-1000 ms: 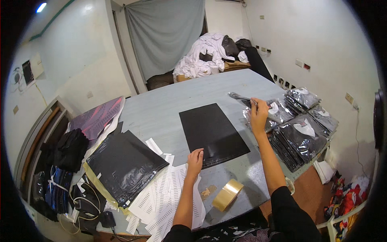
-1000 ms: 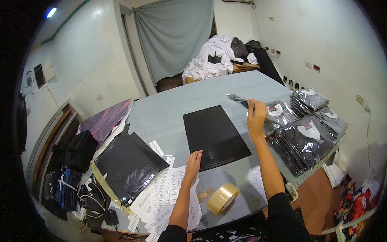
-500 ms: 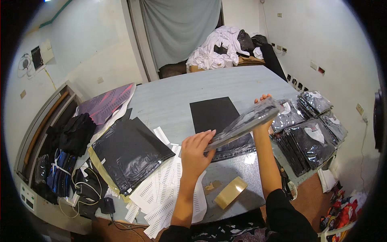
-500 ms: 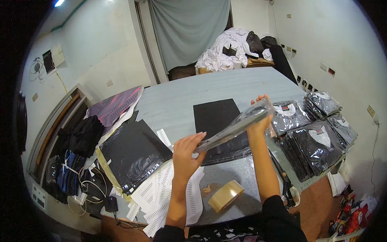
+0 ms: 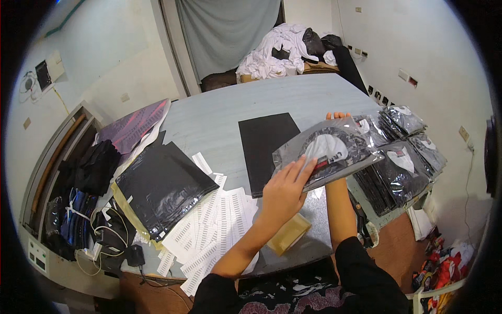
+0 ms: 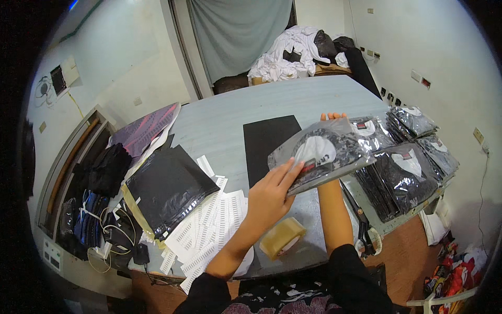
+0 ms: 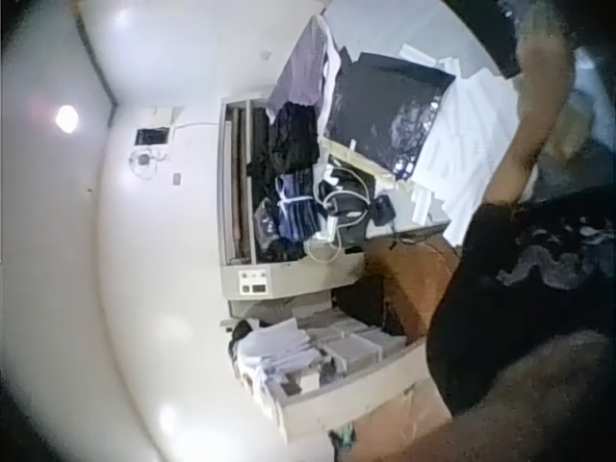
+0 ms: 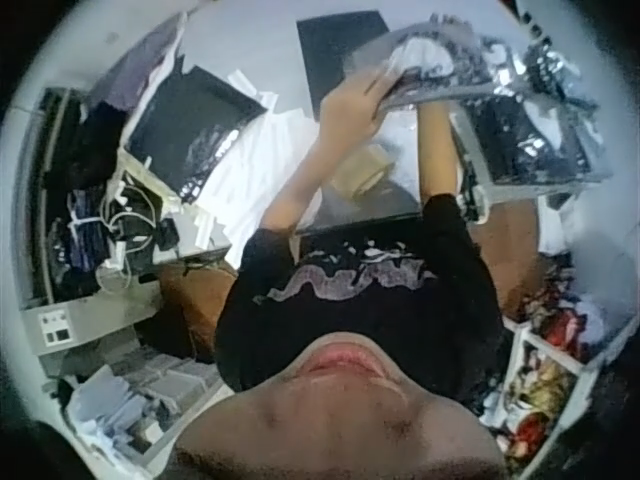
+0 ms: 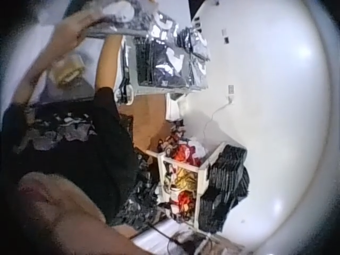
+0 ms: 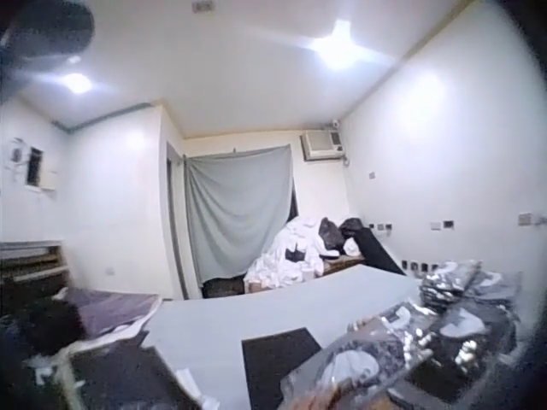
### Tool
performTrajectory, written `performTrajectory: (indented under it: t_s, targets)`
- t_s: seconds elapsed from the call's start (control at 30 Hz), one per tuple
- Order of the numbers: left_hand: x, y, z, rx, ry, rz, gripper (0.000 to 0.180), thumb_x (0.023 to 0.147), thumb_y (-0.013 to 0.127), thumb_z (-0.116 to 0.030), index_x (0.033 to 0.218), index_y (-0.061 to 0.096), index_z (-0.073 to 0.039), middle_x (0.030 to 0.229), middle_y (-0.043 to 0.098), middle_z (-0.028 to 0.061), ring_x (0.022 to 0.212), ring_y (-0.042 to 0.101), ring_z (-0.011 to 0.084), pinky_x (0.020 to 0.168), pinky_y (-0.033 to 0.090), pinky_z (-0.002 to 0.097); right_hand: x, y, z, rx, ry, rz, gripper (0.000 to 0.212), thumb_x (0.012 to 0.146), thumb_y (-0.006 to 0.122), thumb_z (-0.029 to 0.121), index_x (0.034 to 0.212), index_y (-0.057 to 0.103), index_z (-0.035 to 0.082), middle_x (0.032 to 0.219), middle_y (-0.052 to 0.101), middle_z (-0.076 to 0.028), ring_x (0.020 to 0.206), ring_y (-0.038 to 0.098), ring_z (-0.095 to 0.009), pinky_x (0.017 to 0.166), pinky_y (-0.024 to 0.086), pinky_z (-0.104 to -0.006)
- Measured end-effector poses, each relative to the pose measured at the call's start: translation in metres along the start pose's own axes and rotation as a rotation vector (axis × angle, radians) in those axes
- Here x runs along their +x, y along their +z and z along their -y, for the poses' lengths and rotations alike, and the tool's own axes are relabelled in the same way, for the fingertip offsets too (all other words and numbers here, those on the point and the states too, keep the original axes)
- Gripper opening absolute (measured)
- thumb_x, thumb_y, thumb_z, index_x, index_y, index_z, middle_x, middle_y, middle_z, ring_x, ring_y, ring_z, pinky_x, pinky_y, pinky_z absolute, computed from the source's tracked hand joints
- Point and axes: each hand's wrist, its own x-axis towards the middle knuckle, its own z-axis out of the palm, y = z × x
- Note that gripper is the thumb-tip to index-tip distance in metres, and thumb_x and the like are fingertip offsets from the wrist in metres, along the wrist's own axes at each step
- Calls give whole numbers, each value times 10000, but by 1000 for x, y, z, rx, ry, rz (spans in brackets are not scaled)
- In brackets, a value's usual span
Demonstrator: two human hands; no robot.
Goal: Packing folded shirts into black shipping envelopes and applying tape and labels.
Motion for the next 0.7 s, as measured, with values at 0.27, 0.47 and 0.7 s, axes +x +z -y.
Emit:
performTrajectory:
  t_s: [0.27,0.47,0.7]
  targets:
    - [27,21,14,-169,-319,185,382,734,612,-146,1111,574,-192,966,641,80,759,633,273,630,508,358,-12,-44,19,-1159,-205,-90,408,924,297,445,1030,489,101,962,532,-56,903,528,-214,810,432,-390]
    - [17,45,35,-64,-227,96,293,746,597,-179,1039,610,-171,910,653,63,731,630,274,592,495,365,-100,-7,-31,-998,321,-461,441,876,367,509,990,524,112,974,553,-84,858,551,-236,761,478,-384]
    - [23,44,54,-1221,-386,554,296,918,481,-199,1117,548,10,1076,609,29,910,589,163,786,464,283,-60,-41,55,-1084,145,18,217,862,440,297,839,570,126,826,603,-48,791,581,-223,733,490,-371]
